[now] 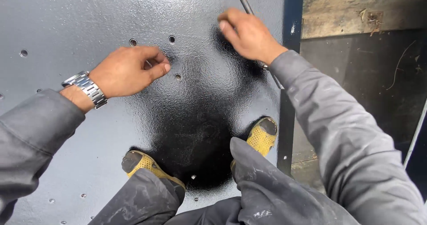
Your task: The person uses a T-handle tool to tighten fasteners into pre-drilled holes on a large black metal panel. They move systematically across the panel, inserting and tightening each fastener one at a time.
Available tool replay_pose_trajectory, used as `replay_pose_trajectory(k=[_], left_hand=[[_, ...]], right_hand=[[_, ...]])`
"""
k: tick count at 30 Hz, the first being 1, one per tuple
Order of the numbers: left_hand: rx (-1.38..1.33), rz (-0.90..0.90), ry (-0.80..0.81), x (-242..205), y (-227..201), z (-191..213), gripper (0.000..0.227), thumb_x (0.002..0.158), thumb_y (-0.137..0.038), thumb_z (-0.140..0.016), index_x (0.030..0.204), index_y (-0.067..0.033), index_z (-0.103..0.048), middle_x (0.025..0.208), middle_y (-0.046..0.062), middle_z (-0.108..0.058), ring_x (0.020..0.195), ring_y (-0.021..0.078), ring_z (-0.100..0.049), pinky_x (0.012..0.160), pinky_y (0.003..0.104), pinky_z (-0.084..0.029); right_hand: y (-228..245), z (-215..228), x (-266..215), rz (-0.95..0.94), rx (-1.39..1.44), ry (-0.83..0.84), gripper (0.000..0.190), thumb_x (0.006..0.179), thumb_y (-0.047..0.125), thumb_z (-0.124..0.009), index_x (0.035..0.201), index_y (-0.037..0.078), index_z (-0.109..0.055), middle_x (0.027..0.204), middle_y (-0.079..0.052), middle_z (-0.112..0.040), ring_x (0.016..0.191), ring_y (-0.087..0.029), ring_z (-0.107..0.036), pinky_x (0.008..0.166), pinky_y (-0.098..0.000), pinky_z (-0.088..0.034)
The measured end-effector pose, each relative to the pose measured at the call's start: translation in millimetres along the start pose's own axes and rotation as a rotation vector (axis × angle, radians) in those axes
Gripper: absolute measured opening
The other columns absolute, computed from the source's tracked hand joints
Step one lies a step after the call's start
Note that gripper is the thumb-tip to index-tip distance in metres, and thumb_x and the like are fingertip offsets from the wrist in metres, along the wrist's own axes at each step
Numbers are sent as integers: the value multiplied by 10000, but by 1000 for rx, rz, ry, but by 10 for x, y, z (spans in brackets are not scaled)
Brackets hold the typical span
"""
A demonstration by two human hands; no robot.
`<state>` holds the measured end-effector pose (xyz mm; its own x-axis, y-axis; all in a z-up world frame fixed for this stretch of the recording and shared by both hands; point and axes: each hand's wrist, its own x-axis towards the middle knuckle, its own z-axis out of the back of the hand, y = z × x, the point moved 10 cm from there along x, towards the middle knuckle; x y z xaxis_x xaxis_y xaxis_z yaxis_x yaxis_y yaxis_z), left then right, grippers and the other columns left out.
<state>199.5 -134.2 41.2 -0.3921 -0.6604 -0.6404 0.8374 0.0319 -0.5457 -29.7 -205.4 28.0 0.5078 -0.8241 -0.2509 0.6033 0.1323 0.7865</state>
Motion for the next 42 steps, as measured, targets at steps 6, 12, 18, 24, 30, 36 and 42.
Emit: replay_pose_trajectory(k=[6,12,18,24,30,36,42], left_hand=[[-56,125,85,-90,300,-140,394,952,-460,-588,1185,-173,-723,1066,54,-783,959,235,-751,838,423,-582],[-17,228,119,-380,583,-227,382,947,-517,-629,1190,-238,-727,1097,28,-779,979,231,-752,856,434,-572],[-39,169,166,-255,518,-520,365,927,-461,-608,1150,-206,-746,1064,57,-789,972,252,-766,861,419,-585],[13,82,213,-112,30,-622,349,937,-479,-601,1121,-216,-740,1054,42,-778,978,268,-744,875,425,-566],[7,-63,38,-308,39,-251,363,941,-464,-586,1079,-167,-744,1024,58,-774,950,246,-758,849,412,-583],[9,342,142,-585,737,-108,396,947,-550,-606,1180,-253,-724,1039,43,-788,980,229,-771,865,423,-592],[-31,138,51,-434,298,-63,366,913,-467,-598,1104,-186,-735,1016,48,-784,970,253,-753,857,414,-579]], right_hand=[[-209,418,-279,506,-886,63,340,1011,272,-674,747,61,-644,817,-91,-605,978,-302,-627,1136,-428,-503],[-1626,1110,-2078,-552,-696,58,603,1120,533,-396,859,128,-757,745,-180,-667,788,-421,-653,732,-517,-513],[-1119,-1295,-2888,-953,1370,-375,514,1073,530,-469,752,144,-359,610,39,-276,499,-100,-251,458,-289,-251],[-431,-1468,-917,-546,1864,-428,393,1081,439,-370,970,82,-493,1069,-156,-660,1250,-381,-628,1135,-541,-474],[-485,-1562,-1934,-733,1419,-119,456,1077,489,-368,899,94,-509,864,-121,-597,918,-316,-683,756,-455,-552],[-1949,801,-2592,-410,-864,381,399,1008,559,-516,974,165,-574,723,-91,-622,704,-340,-637,660,-455,-498],[-250,988,-325,117,-1154,-185,450,922,103,-641,1353,227,-674,966,-69,-593,969,-264,-606,797,-402,-467]])
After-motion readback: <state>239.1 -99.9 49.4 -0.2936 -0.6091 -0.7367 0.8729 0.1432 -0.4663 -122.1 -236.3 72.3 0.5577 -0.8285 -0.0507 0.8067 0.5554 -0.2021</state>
